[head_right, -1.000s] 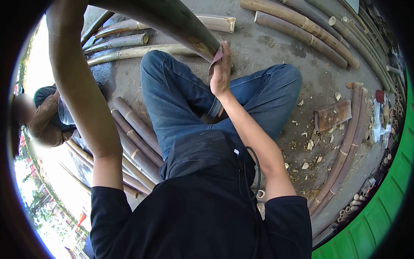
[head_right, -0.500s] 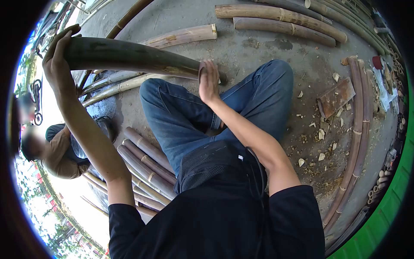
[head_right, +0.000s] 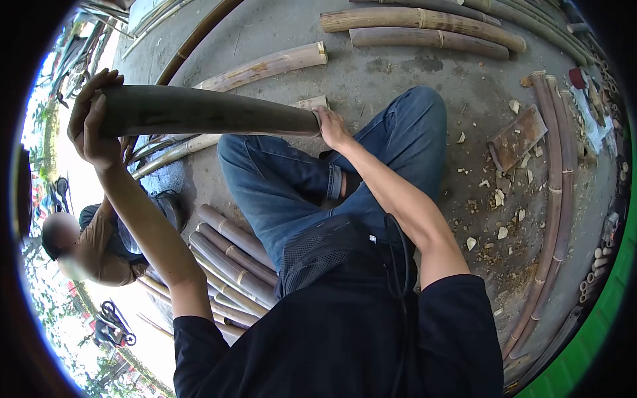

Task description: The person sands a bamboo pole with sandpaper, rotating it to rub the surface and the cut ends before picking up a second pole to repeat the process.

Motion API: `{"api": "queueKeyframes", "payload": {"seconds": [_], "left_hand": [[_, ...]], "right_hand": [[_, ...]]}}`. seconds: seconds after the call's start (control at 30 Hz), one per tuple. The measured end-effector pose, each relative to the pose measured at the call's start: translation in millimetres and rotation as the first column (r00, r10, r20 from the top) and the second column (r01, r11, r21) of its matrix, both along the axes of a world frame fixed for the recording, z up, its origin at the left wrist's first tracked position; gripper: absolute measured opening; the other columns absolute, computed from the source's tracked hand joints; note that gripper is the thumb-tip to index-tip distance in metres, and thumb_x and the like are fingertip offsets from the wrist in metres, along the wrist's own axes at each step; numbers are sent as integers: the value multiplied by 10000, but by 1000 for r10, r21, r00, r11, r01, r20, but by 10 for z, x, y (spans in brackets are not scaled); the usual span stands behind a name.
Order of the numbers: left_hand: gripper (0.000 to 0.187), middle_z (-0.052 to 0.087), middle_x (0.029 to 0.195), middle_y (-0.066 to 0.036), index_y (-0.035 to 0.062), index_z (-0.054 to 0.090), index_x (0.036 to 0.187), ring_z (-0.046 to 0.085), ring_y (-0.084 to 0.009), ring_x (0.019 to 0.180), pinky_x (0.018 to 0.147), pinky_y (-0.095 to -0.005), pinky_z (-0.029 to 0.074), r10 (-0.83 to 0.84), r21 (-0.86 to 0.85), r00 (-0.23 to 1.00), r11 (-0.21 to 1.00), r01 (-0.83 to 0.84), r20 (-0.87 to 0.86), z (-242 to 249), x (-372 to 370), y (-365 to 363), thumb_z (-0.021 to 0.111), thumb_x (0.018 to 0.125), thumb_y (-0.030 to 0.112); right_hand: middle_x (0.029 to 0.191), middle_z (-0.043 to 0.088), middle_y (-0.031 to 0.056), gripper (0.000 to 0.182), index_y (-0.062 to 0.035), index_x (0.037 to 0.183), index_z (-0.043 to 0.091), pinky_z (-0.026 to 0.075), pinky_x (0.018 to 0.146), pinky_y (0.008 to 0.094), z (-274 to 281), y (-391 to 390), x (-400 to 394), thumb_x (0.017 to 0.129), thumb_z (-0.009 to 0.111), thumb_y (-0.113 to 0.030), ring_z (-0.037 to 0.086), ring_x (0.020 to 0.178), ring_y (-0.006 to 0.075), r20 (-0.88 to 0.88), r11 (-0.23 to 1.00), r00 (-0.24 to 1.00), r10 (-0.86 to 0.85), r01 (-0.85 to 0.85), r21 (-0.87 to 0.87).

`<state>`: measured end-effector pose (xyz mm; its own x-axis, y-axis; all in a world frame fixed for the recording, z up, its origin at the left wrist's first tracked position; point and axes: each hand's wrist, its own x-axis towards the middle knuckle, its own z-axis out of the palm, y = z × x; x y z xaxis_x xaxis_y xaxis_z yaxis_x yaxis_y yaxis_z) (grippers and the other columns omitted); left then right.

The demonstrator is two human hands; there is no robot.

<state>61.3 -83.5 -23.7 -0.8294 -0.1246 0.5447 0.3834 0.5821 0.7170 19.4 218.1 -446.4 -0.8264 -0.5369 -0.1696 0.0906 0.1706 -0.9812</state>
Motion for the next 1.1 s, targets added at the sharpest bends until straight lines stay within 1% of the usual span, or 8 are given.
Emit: {"api": "queueKeyframes", "payload": {"seconds": [0.1, 0.2, 0.23, 0.27, 0.47, 0.8, 0.93, 1.1], "left_hand": [[507, 714, 1154, -283, -144, 661, 1232, 715, -350, 1073, 1002, -422, 542, -28, 8, 999, 1000, 28, -23, -33, 24, -62, 602, 836, 167], [569, 654, 1249, -342, -159, 627, 1261, 682, -406, 1138, 1018, -476, 531, -98, -56, 994, 994, 95, -54, -30, 93, -145, 607, 812, 190], [615, 616, 1304, -346, -152, 571, 1326, 663, -421, 1160, 1029, -517, 525, -134, -33, 981, 991, 131, -140, -44, 48, -62, 603, 826, 206], [666, 579, 1359, -349, -145, 514, 1390, 644, -436, 1183, 1040, -558, 519, -164, -11, 963, 986, 166, -211, -80, 34, 76, 599, 841, 222], [488, 655, 1161, -214, -36, 526, 1321, 669, -366, 1099, 995, -524, 560, 583, 601, 813, 650, -465, -2, -580, 258, 752, 597, 980, 306], [701, 627, 1145, -203, 7, 486, 1363, 674, -338, 1018, 955, -508, 539, 412, 747, 896, 646, -157, -168, -544, 433, 837, 624, 818, 425], [795, 613, 1172, -203, 11, 445, 1414, 659, -375, 1030, 978, -510, 506, 251, 665, 945, 745, -51, -209, -771, 236, 743, 632, 788, 464], [896, 617, 1168, -214, 12, 379, 1466, 656, -390, 1041, 997, -513, 502, 67, 677, 958, 721, 145, -278, -938, 327, 395, 654, 769, 503]], "right_hand": [[1494, 530, 192, 504, -5, 1429, 522, 322, 1180, 422, 769, -161, 373, 1116, 265, -305, 469, 1411, 341, -577, 972, 790, -206, 231, -31], [1470, 552, 201, 508, -11, 1407, 559, 339, 1169, 435, -48, 71, 94, 1104, 292, -319, 474, 1401, 364, -454, 987, 891, 18, 58, 152], [1433, 581, 208, 521, -24, 1384, 586, 375, 1137, 461, -86, 111, -74, 1102, 292, -349, 489, 1372, 395, 64, 989, 997, 33, -41, 139], [1433, 581, 208, 521, -24, 1384, 586, 375, 1137, 461, -11, 110, -34, 1102, 292, -349, 489, 1372, 395, 66, 990, 997, 26, -35, 134], [1337, 626, 193, 459, -65, 1291, 635, 418, 1082, 490, 359, -54, 406, 1107, 338, -361, 544, 1263, 424, -280, 952, 939, -199, 253, 173], [1322, 622, 203, 419, -75, 1242, 667, 361, 1137, 480, 1064, -170, 256, 1055, 432, -369, 535, 1283, 407, -549, 923, 743, -383, 316, -218], [1327, 615, 179, 407, -61, 1250, 638, 357, 1138, 483, 109, -22, -63, 1059, 398, -328, 546, 1260, 396, -306, 935, 930, -202, 276, 224], [1336, 612, 164, 412, -63, 1272, 630, 359, 1130, 500, 688, -101, 387, 1085, 366, -319, 532, 1279, 393, -585, 918, 718, -377, 376, -129]]}}
